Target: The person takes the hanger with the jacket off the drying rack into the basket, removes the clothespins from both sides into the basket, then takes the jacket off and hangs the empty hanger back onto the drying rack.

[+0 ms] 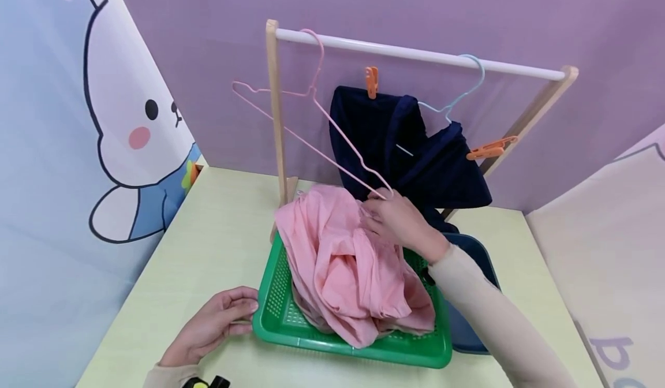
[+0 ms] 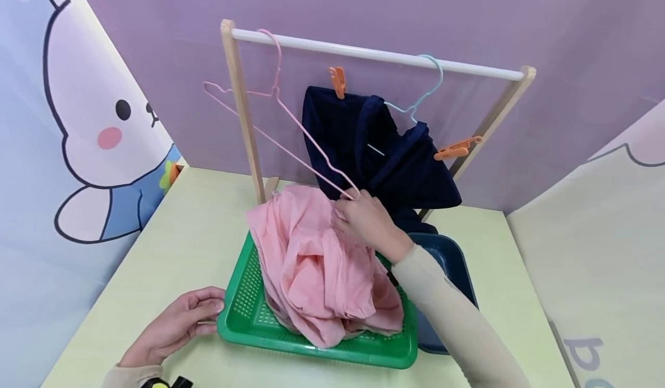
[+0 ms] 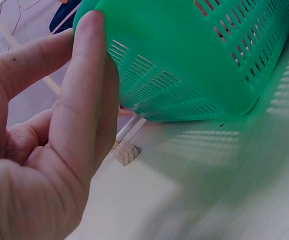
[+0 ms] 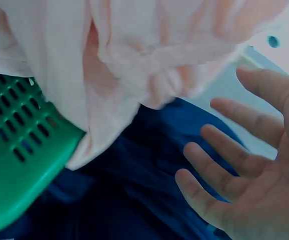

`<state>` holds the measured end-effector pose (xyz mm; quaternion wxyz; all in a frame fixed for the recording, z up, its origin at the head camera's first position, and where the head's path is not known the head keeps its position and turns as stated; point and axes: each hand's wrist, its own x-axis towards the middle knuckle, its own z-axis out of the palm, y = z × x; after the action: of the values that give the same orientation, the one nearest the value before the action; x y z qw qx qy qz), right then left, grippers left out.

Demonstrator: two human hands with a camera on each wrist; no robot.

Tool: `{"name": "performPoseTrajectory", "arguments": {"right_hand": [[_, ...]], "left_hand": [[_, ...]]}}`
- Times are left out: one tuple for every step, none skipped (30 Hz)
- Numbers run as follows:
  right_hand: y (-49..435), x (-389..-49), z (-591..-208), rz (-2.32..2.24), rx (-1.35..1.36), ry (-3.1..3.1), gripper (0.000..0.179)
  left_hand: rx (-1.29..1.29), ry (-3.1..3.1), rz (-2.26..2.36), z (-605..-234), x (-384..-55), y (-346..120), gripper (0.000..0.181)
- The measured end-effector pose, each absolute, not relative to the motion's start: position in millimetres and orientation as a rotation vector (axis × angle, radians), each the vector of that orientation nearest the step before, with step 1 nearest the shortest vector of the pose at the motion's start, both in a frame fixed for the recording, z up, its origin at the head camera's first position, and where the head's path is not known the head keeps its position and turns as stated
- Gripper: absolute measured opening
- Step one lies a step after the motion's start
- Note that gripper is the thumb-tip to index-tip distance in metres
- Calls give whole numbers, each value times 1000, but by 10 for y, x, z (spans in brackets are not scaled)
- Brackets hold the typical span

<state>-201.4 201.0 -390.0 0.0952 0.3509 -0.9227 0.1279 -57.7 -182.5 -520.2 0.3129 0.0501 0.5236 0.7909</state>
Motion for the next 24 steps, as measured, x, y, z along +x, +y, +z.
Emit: {"name": "performPoseTrajectory", "arguments": {"right_hand": [[1976, -2090, -3932, 399, 1016, -2761, 13], [1948, -2156, -3966, 419, 989, -2789, 13], [1927, -2209, -3999, 431, 959, -2820, 13], [1910, -2253, -4026, 445, 933, -2846, 14], [1896, -2287, -4050, 457, 908, -2869, 13], [1885, -2311, -4067, 468, 894, -2883, 12], [1876, -2328, -4083, 473, 881, -2891, 11], [1870, -2340, -4094, 473, 872, -2893, 10], [1866, -2344, -4101, 471, 864, -2891, 9], [1863, -2342, -4103, 471, 859, -2883, 8], [1862, -2334, -4101, 476, 856, -2871, 7], [1862, -2320, -4096, 484, 855, -2858, 7], [1864, -2303, -4090, 491, 858, -2842, 6], [1867, -2280, -4081, 505, 865, -2825, 6], [1871, -2252, -4071, 526, 881, -2804, 6], [1875, -2220, -4060, 557, 900, -2783, 6], [1879, -2184, -4050, 595, 921, -2762, 6], [1884, -2148, -4045, 635, 948, -2736, 7], [1888, -2109, -4039, 677, 976, -2713, 7], [1892, -2068, -4033, 722, 999, -2694, 6], [1899, -2025, -4031, 764, 1015, -2680, 6], [1908, -1977, -4027, 804, 1024, -2668, 6], [1921, -1930, -4027, 834, 1032, -2654, 6], [1936, -1878, -4024, 863, 1031, -2647, 6]], "left_hand": [[132, 1383, 2085, -5204, -577, -1818, 21], [134, 1386, 2083, -5207, -576, -1811, 21], [136, 1387, 2083, -5208, -576, -1804, 21], [139, 1389, 2083, -5209, -577, -1797, 21], [141, 1388, 2083, -5210, -577, -1792, 21], [143, 1388, 2082, -5209, -578, -1787, 21], [144, 1387, 2083, -5208, -578, -1785, 21], [145, 1389, 2082, -5206, -578, -1783, 20], [144, 1389, 2082, -5203, -578, -1782, 20], [142, 1390, 2081, -5200, -578, -1783, 20], [141, 1393, 2080, -5197, -577, -1784, 20], [139, 1395, 2080, -5195, -576, -1785, 20], [139, 1399, 2080, -5192, -575, -1787, 21], [137, 1405, 2079, -5190, -574, -1788, 21], [137, 1410, 2078, -5187, -573, -1790, 21], [135, 1416, 2078, -5185, -572, -1792, 22], [133, 1421, 2078, -5183, -571, -1794, 22], [131, 1424, 2078, -5180, -569, -1795, 22], [127, 1430, 2076, -5174, -566, -1796, 22], [122, 1435, 2075, -5169, -564, -1798, 23], [117, 1438, 2073, -5165, -562, -1799, 23], [112, 1441, 2072, -5162, -560, -1800, 23], [108, 1442, 2072, -5160, -558, -1802, 23], [105, 1444, 2072, -5161, -556, -1806, 23]]}}
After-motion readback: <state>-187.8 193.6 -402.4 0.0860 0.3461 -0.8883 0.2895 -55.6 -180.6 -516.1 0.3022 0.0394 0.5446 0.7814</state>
